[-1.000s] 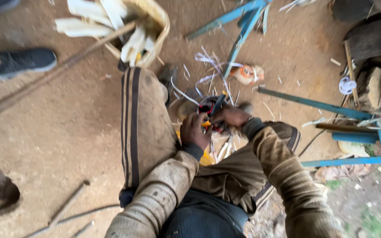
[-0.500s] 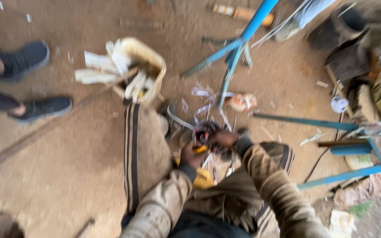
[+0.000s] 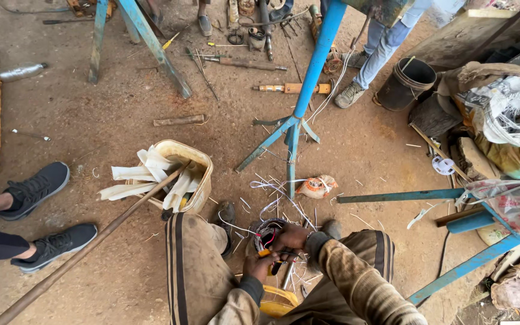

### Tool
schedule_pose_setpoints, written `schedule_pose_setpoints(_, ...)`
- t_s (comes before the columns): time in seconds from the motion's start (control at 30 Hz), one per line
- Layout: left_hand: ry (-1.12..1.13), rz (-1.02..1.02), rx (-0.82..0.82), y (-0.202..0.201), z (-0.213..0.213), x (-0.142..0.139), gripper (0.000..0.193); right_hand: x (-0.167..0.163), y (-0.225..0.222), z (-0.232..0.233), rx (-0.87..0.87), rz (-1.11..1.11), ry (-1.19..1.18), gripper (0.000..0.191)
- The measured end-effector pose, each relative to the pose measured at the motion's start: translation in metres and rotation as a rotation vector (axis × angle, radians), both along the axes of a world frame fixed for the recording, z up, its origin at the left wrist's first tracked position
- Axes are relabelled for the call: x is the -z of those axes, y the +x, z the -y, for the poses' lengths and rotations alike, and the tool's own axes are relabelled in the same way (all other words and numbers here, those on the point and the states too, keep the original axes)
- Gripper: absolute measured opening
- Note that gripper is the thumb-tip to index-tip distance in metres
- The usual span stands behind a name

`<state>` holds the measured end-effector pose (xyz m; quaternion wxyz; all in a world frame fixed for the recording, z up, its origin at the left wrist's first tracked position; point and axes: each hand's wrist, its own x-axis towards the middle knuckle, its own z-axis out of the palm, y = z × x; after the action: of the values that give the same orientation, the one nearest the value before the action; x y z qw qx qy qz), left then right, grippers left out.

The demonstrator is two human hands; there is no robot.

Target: The person sits on the ground with a bucket-like container holding red and white wires between their legs. They pull tape from a roll of white electrical tape and wrap it around the wires, working section by section while occasionally repositioning the wires in the container.

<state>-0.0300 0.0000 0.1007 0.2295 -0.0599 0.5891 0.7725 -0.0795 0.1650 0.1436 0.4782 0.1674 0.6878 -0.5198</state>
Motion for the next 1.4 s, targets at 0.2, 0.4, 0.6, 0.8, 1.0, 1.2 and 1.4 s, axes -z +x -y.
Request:
schedule_pose_setpoints(0.2, 0.128, 0.177, -0.339, 0.000, -0.012, 0.002, 0.019, -0.015, 0.000, 0.018, 0.023, 0.068, -0.090, 0.016)
schedule_pose_setpoints(0.4, 0.211, 0.139, -0.387, 0.000, -0.019, 0.008, 0.025, 0.002, 0.009, 0.013, 0.007, 0.012, -0.171, 0.020)
schedule_pose_setpoints(0.6, 0.300, 0.079, -0.249, 0.002, -0.017, 0.001, 0.019, 0.010, -0.008, 0.015, -0.311, -0.453, 0.020, 0.032)
schedule_pose_setpoints(0.8, 0.249, 0.057, -0.210, 0.008, -0.003, 0.014, 0.017, -0.003, 0.004, 0.017, -0.774, -1.529, 0.301, 0.036)
schedule_pose_setpoints(1.0, 0.333, 0.048, -0.151, 0.019, 0.005, 0.036, 0.016, -0.008, 0.034, 0.006, -0.114, -0.959, 0.481, 0.017)
schedule_pose_setpoints(1.2, 0.011, -0.001, -0.124, 0.032, 0.016, 0.034, 0.019, -0.006, 0.034, 0.000, -0.097, -0.794, 0.346, 0.019)
schedule_pose_setpoints(1.4, 0.197, -0.039, -0.175, 0.047, 0.021, 0.007, 0.023, -0.015, 0.072, -0.002, 0.199, -0.926, -0.051, 0.038)
